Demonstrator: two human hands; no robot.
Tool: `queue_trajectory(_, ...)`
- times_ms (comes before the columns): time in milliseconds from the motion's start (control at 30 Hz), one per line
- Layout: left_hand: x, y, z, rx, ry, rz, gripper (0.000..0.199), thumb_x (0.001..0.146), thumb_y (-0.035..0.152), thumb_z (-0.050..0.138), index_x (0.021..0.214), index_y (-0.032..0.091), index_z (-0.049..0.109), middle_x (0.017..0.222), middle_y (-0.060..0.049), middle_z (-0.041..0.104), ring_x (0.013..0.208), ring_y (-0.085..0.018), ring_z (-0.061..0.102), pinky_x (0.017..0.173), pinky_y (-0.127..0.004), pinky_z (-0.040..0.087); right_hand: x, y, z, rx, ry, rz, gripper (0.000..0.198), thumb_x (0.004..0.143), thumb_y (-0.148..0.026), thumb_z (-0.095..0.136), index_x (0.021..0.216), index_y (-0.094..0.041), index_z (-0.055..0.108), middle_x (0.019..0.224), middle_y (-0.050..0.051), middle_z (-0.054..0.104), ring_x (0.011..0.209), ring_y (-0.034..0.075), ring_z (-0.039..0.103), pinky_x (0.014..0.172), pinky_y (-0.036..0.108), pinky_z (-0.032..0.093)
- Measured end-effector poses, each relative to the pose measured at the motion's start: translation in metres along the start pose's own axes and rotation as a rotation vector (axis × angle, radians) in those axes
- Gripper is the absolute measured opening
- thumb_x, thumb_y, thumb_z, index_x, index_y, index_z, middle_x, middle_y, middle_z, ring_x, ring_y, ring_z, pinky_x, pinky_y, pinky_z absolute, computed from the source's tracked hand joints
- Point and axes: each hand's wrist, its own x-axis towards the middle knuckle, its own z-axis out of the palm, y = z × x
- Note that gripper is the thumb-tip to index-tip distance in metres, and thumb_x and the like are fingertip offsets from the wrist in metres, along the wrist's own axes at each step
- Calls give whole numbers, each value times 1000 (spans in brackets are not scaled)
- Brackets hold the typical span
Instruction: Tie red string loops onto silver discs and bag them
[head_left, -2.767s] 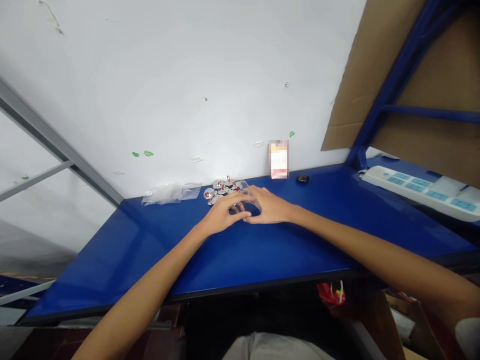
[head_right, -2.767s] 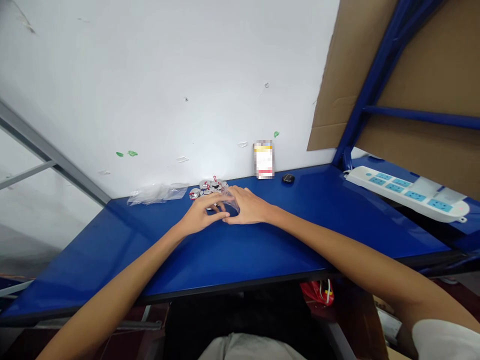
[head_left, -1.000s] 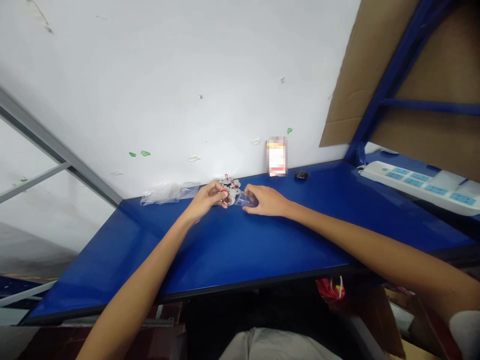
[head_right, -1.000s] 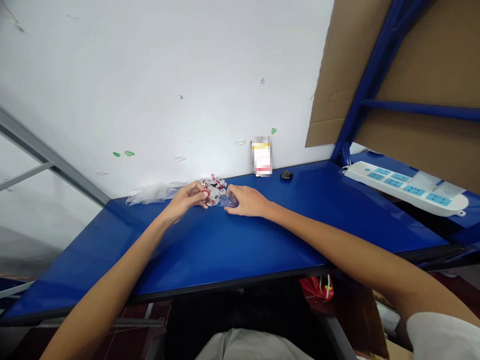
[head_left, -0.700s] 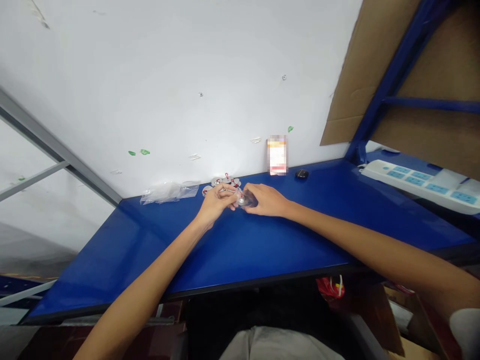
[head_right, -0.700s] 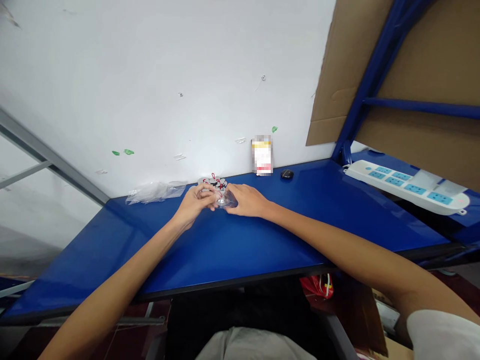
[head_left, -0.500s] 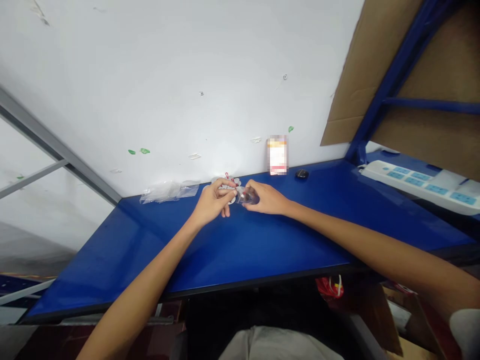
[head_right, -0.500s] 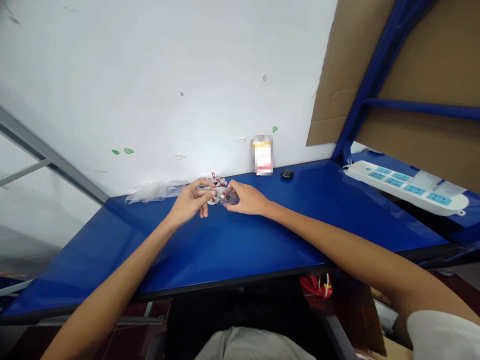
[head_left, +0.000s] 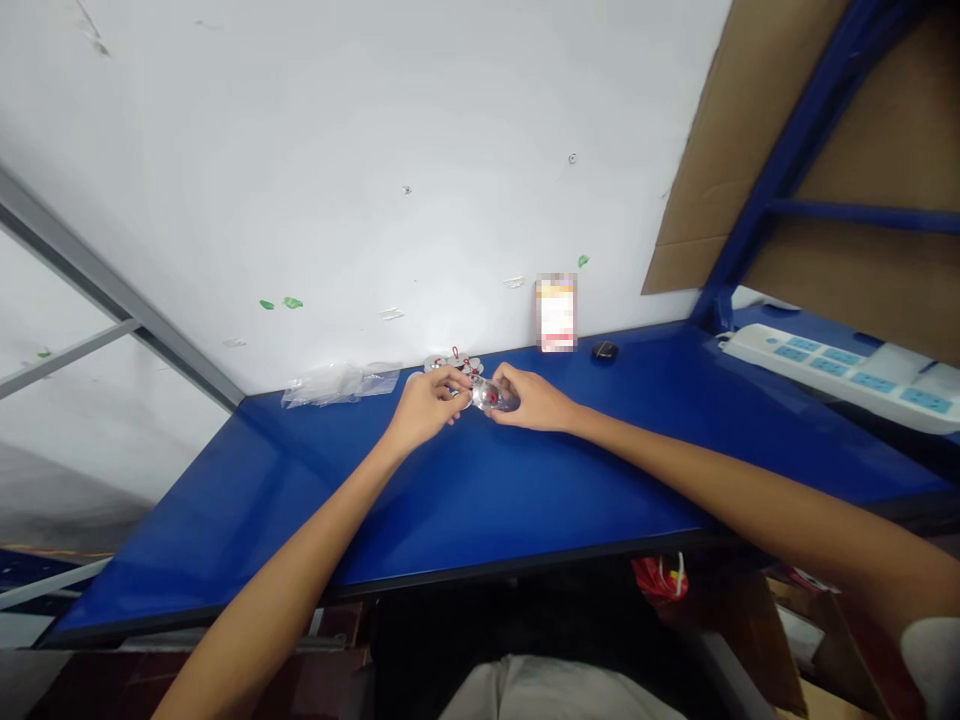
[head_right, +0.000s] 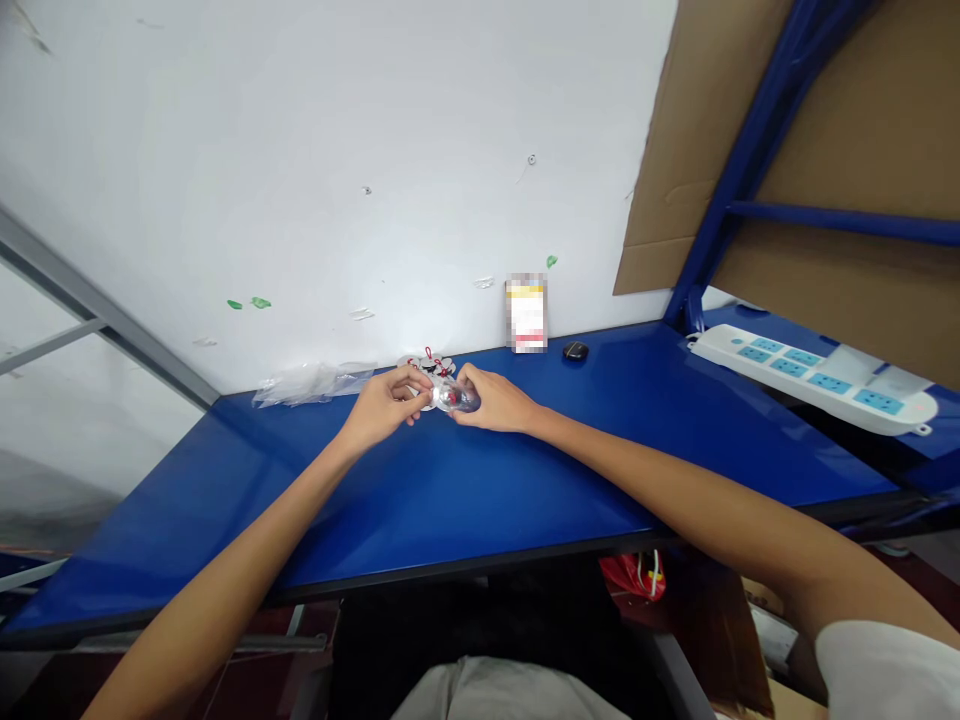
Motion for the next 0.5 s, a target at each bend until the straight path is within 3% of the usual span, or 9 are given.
queue_trajectory(500,-3,12,0,-73,-5,-140,13,80,27,77,85,15,80,68,-2,71,53,-11,60,49,-22,52,-2,-7,-1,-49,-28,5,44,85,-45,79,109,-26,48,95,1,68,80,21,62,68,31,40)
